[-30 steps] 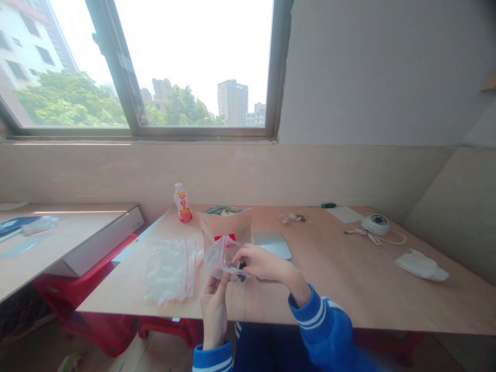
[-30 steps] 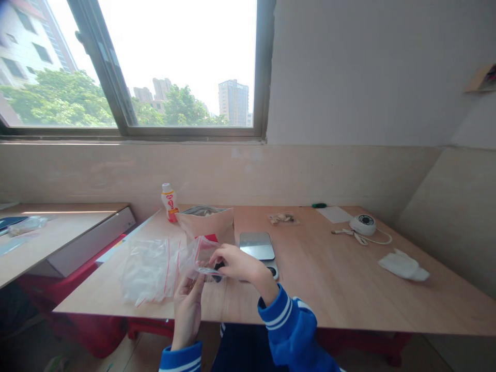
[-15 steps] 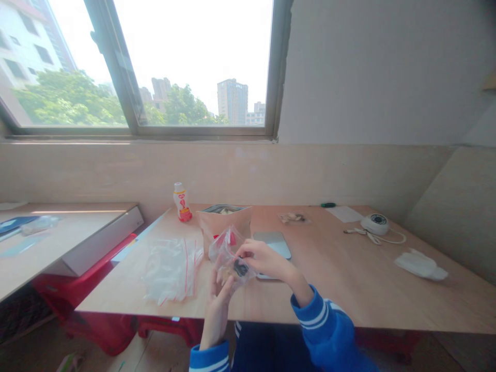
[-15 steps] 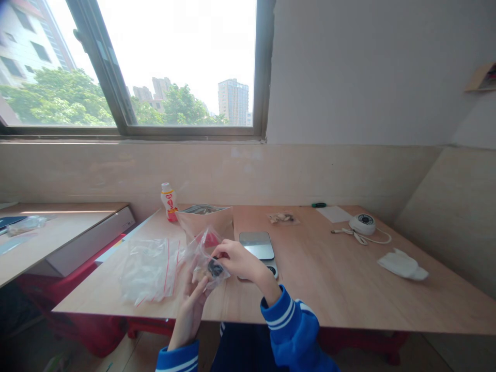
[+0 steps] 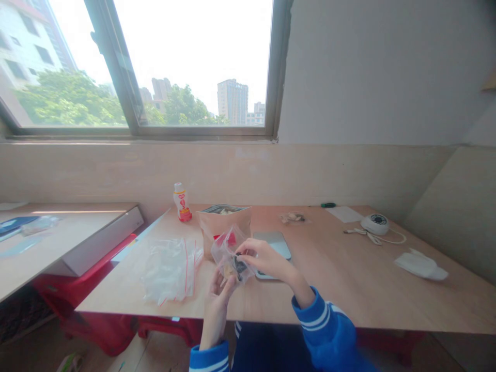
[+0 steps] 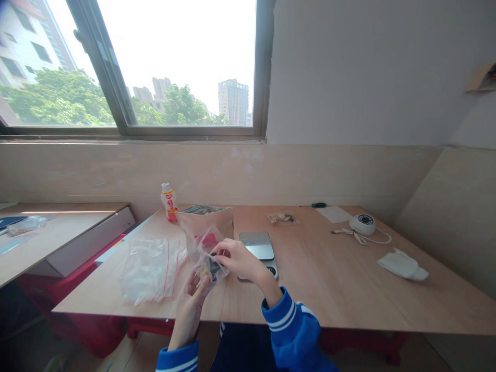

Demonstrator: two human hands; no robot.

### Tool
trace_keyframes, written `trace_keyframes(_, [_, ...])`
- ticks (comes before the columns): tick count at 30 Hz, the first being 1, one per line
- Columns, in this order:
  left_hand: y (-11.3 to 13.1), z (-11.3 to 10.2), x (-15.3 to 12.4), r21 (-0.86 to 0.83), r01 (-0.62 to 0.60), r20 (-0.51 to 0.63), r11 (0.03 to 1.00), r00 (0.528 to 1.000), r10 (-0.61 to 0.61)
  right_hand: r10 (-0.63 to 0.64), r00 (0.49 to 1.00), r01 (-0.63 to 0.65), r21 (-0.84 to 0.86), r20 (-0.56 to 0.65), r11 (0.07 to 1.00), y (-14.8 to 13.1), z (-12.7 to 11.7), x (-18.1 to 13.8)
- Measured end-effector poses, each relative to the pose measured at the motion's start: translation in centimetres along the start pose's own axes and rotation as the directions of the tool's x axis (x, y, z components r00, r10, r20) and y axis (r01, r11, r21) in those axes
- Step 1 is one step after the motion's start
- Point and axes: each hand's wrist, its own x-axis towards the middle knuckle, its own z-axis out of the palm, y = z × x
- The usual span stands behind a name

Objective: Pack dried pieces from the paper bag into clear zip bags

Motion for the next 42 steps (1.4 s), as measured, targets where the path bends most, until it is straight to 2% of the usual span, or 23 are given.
trace_keyframes(6, [-0.7, -0.8, 0.5, 0.024, 0.018, -0.092, 1.0, 0.996, -0.015, 0.101, 0.982, -0.112, 0.06, 0.16, 0.992, 0.5, 1.0, -0.2])
trace_keyframes(11, [-0.7, -1.4, 0.6, 0.068, -0.006, -0.046, 0.998, 0.999, 0.009, 0.034, 0.98, -0.041, 0.034, 0.196, 0.999, 1.0, 1.8, 0.0])
trace_keyframes(14, [-0.4, -1.3, 0.5, 0.124, -0.048, -0.062, 0.991, 0.997, 0.056, -0.001, 0.981, -0.001, 0.013, 0.192, 1.0, 1.3, 2.0, 0.1])
trace_keyframes(19, [0.2, -0.9, 0.4, 0.234, -0.078, -0.065, 0.969, 0.993, 0.096, 0.0, 0.982, 0.006, -0.029, 0.191, 1.0, 1.6, 2.1, 0.1])
trace_keyframes(25, [-0.4, -0.8, 0.6, 0.282, -0.064, -0.058, 0.957, 0.995, 0.083, -0.005, 0.989, 0.014, -0.064, 0.148, 0.998, 2.0, 2.5, -0.1])
trace_keyframes(29, [-0.6, -1.1, 0.7, 0.254, -0.04, -0.023, 0.966, 0.999, 0.047, -0.007, 0.991, 0.021, -0.104, 0.136, 0.994, 2.2, 2.9, 0.0])
trace_keyframes(35, [-0.1, -1.2, 0.4, 0.215, 0.001, -0.017, 0.977, 1.0, 0.003, 0.033, 0.999, -0.031, -0.074, 0.028, 0.997, 2.5, 2.9, 0.3])
trace_keyframes(39, [-0.3, -1.3, 0.5, 0.178, -0.01, -0.092, 0.984, 0.995, 0.026, 0.025, 0.999, -0.027, -0.032, -0.045, 0.999, 2.2, 1.6, 0.2])
trace_keyframes(42, [-0.6, -1.9, 0.8, 0.142, -0.02, -0.149, 0.99, 0.988, 0.041, -0.027, 0.987, 0.031, 0.022, -0.16, 0.999, 0.8, -0.3, 0.7])
